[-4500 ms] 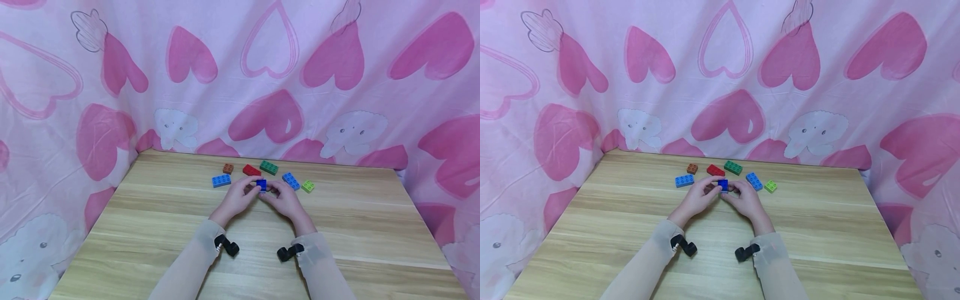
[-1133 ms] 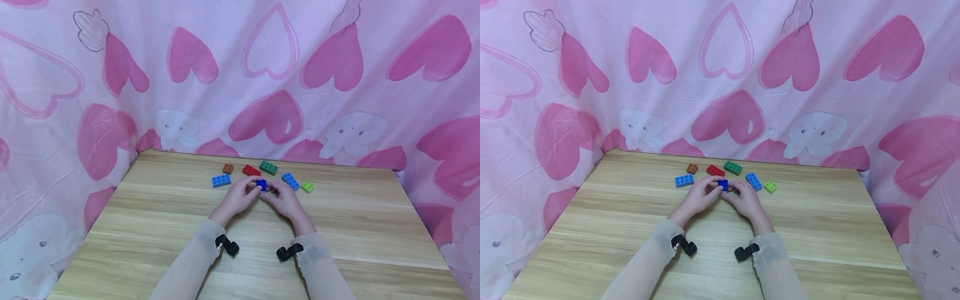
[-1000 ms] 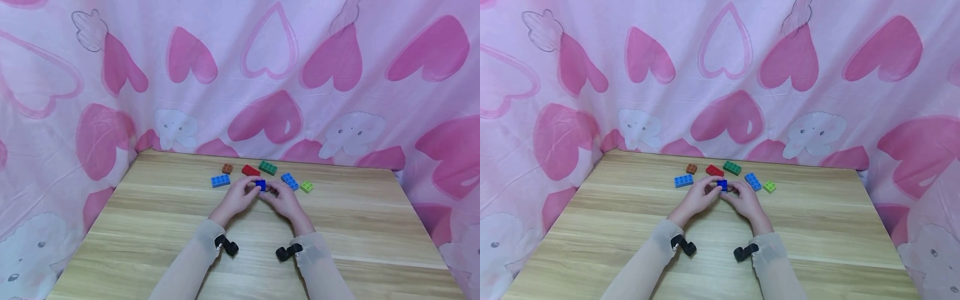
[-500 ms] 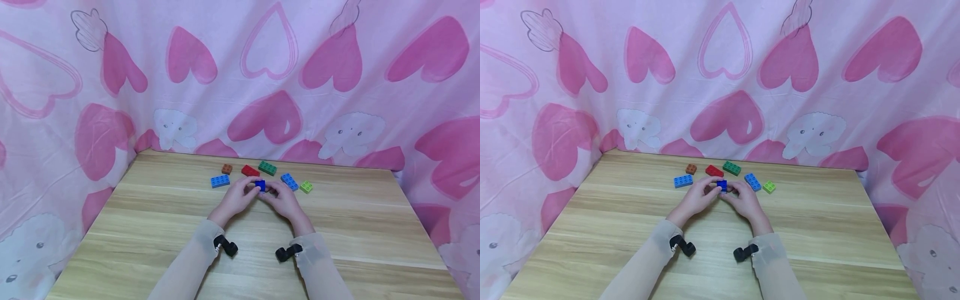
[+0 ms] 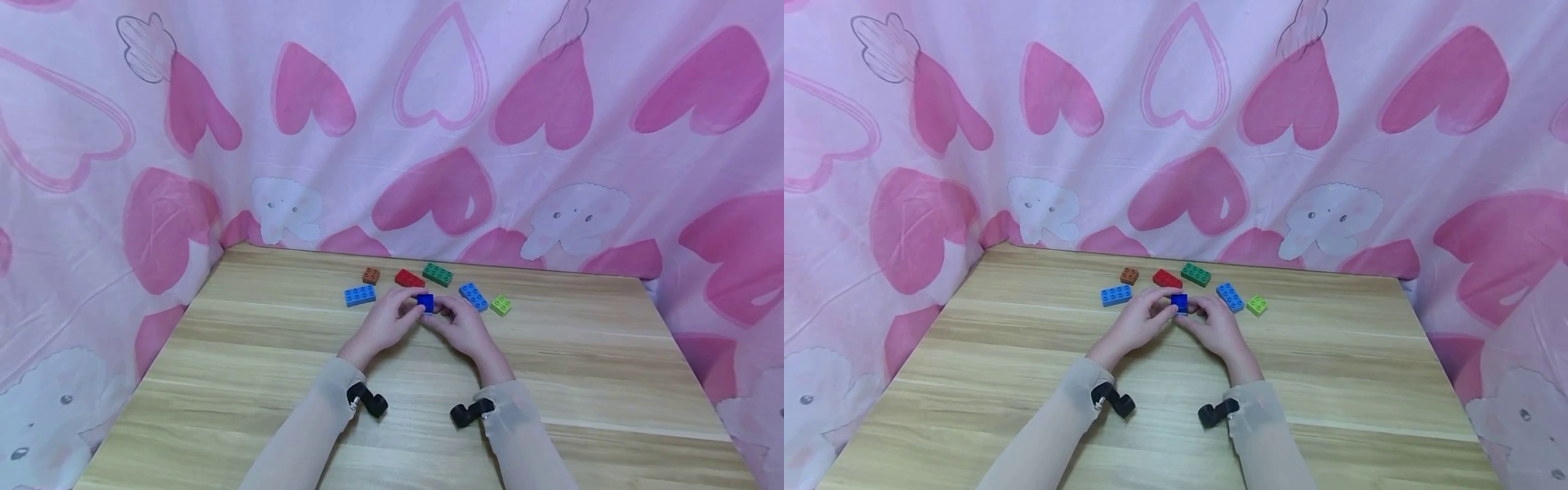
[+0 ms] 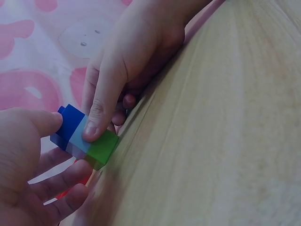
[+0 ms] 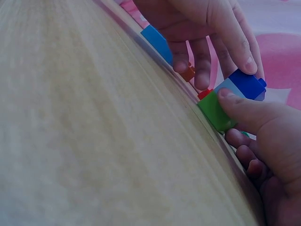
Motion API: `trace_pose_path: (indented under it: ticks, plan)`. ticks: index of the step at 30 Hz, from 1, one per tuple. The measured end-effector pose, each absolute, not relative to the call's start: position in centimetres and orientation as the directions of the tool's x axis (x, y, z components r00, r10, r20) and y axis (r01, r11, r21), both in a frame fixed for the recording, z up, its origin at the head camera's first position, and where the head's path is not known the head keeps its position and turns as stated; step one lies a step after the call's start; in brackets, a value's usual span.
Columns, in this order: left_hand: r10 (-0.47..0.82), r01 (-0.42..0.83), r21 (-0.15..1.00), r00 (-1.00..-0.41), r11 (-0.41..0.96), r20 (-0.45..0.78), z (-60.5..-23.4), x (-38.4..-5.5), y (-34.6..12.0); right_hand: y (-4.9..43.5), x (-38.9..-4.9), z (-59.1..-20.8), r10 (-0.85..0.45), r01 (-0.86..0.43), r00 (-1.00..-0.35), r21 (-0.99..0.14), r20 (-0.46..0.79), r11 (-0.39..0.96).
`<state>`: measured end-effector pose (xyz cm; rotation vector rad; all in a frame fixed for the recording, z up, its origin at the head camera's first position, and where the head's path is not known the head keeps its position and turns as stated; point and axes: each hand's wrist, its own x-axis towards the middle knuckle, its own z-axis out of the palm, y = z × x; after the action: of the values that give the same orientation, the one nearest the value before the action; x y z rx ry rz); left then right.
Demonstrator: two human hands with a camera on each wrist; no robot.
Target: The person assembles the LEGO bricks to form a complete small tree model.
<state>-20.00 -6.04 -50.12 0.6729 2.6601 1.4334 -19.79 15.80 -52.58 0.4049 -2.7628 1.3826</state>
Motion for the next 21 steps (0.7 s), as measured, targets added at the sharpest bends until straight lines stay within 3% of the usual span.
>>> trace_pose_path:
  ticks: [21]
  plan:
    - [0.327, 0.292, 0.833, -0.934, 0.47, 0.142, -49.3, -20.6, -7.7, 15.9, -19.7, -52.5, -0.197, -0.175, -0.977, -0.817, 0.076, 0.549]
